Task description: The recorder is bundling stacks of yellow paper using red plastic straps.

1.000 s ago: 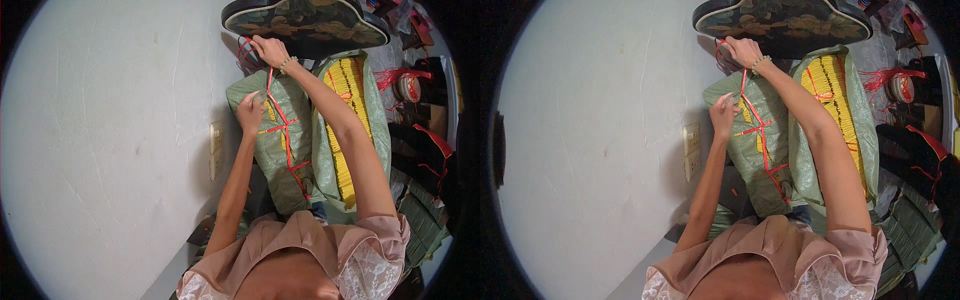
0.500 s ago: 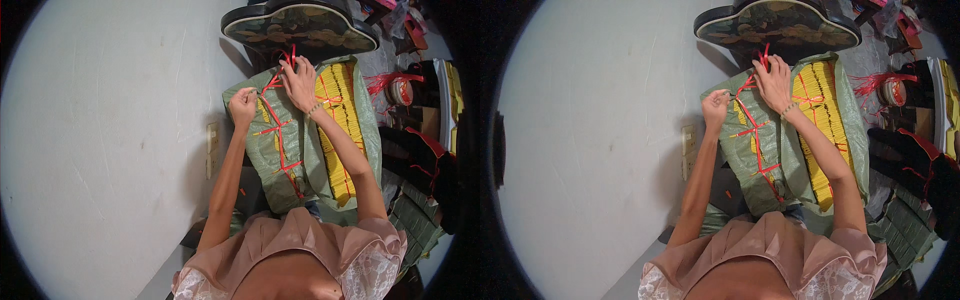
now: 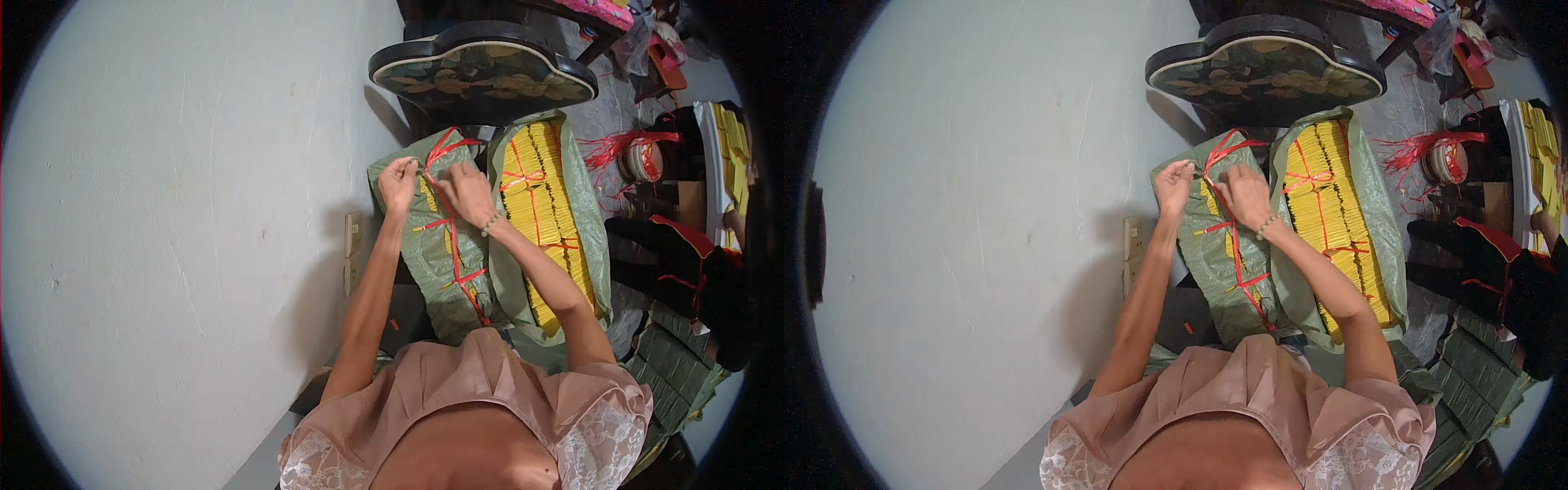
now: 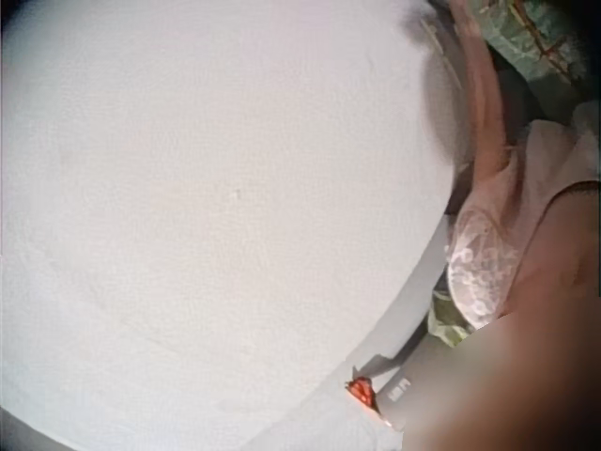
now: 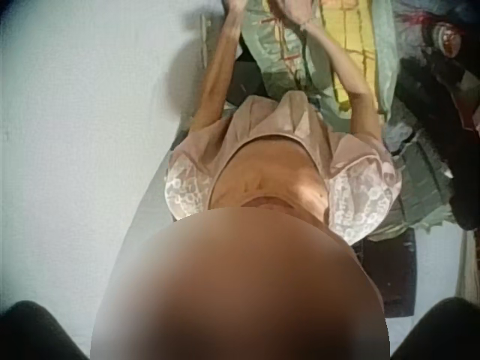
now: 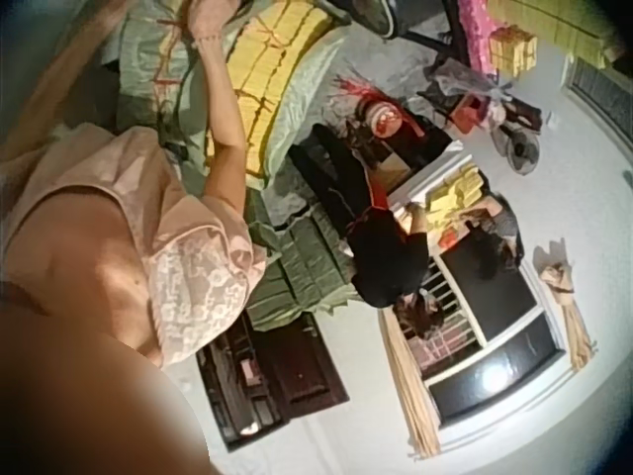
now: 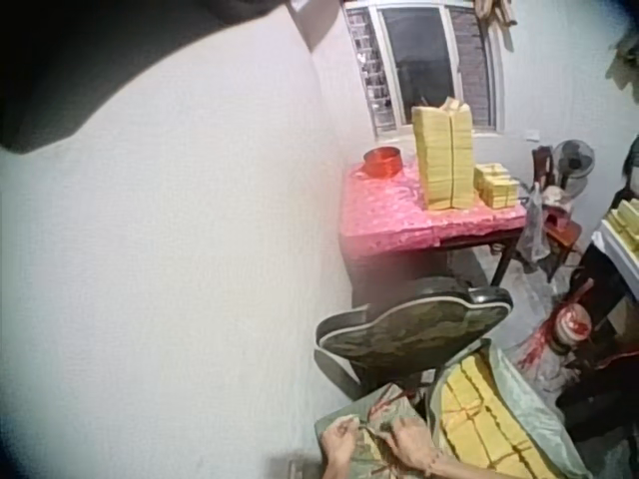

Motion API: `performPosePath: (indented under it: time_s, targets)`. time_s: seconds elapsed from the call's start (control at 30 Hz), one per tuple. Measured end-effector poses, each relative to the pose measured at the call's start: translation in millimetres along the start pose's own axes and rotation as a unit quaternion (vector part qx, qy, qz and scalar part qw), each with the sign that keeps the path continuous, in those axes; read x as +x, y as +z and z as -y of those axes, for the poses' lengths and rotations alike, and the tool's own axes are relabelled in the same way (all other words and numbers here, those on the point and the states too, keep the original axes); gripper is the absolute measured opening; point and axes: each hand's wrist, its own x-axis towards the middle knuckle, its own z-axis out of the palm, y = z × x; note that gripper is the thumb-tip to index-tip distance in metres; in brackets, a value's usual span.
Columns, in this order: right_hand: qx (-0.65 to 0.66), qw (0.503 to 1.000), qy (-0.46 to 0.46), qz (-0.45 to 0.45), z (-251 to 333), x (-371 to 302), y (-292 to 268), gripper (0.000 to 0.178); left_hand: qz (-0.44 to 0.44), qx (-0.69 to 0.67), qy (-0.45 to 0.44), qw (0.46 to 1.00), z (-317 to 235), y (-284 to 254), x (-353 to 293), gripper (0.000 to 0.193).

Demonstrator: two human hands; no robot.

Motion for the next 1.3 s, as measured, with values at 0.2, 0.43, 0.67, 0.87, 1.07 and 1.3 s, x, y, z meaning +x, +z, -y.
performPosePath:
  time_s: [0.2, 0.43, 0.67, 0.87, 1.07, 1.3]
  targets:
    - [0.192, 0.979, 0.020, -0.067, 12.0, 23.3, 35.3, 0.025, 0.016, 0.092, 0.023, 0.995, -22.6, 7.6, 5.1, 0.011]
    - [0.177, 0.980, 0.032, -0.080, 1.8, 28.6, 51.1, 0.015, 0.048, 0.140, 0.083, 0.986, -26.7, 10.5, 5.6, 0.013]
    - [0.336, 0.925, 0.156, -0.080, -15.8, 31.4, 61.5, 0.027, 0.102, 0.171, 0.136, 0.971, -19.4, -1.6, 7.5, 0.028]
    - [0.404, 0.891, 0.192, -0.074, -22.6, 36.2, 61.6, 0.026, 0.022, 0.349, 0.255, 0.902, -8.5, 7.0, -7.9, 0.035]
    - [0.239, 0.965, 0.052, -0.093, 10.2, 47.4, 38.9, 0.017, -0.016, 0.295, 0.252, 0.922, 8.8, 0.9, -2.1, 0.022]
    - [0.233, 0.971, 0.056, 0.007, -3.3, 63.5, 37.4, 0.019, -0.012, 0.306, 0.251, 0.918, 17.5, 3.6, 0.4, 0.019]
